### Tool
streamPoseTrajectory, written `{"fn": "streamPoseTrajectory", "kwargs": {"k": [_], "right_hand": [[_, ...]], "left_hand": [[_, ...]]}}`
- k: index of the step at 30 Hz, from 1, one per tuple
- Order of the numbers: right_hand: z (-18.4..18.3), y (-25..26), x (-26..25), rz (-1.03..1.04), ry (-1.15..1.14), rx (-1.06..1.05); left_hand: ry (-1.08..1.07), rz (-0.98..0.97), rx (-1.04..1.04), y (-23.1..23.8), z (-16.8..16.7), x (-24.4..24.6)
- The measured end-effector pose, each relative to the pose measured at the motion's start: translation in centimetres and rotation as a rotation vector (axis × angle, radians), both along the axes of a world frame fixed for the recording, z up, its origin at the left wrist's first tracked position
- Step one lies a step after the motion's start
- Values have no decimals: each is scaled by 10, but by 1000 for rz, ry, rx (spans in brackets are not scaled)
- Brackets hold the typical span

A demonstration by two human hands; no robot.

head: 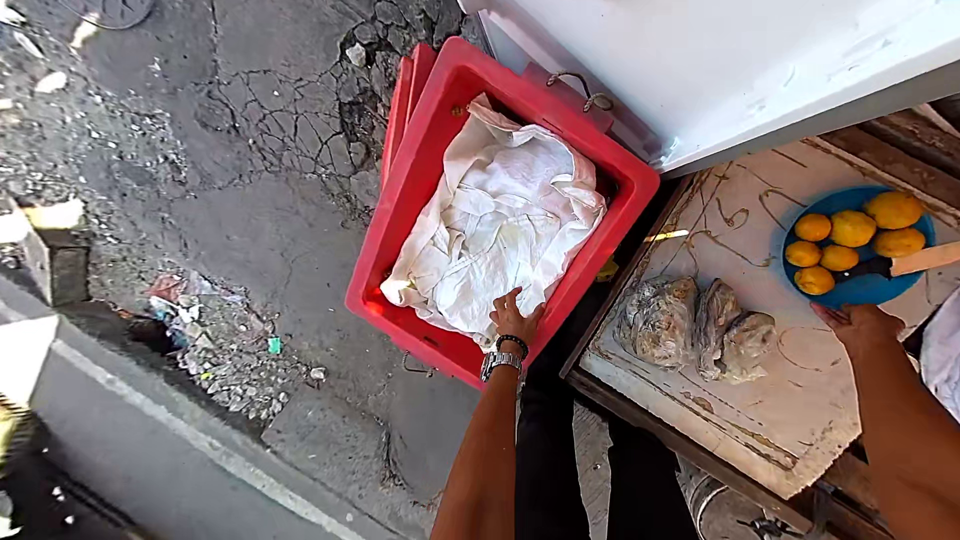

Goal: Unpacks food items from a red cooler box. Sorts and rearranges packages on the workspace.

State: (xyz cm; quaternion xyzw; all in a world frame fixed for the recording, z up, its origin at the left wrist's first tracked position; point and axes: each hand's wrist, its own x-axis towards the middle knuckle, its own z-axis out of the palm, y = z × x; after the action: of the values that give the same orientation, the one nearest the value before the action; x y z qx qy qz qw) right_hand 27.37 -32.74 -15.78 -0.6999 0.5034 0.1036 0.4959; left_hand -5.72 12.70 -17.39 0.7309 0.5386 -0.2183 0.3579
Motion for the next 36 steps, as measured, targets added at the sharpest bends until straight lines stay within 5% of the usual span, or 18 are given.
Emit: {"fn": "streamPoseTrajectory", "kwargs": {"k": [4,7,12,16,21,26,36], "right_hand": [[5,-3,-6,70,53,24],[29,19,-14,328,138,-235],[92,121,-51,890,-223,-181],[110,229,-83,1328,-428,-99],[80,367,-87,1772,-360,-241],[35,469,-88,2005,-432,-476],[-13,517,-103,1968,-358,-253]], "left_hand": [[99,43,-18,-5,-10,42],[63,2,-22,1,-19,46],[-256,154,102,34,-14,2],[-243,274,265,78,-2,-38],[-64,313,416,139,1,-72],[-63,-31,426,180,-4,-93],[41,17,151,216,-14,-78]]}}
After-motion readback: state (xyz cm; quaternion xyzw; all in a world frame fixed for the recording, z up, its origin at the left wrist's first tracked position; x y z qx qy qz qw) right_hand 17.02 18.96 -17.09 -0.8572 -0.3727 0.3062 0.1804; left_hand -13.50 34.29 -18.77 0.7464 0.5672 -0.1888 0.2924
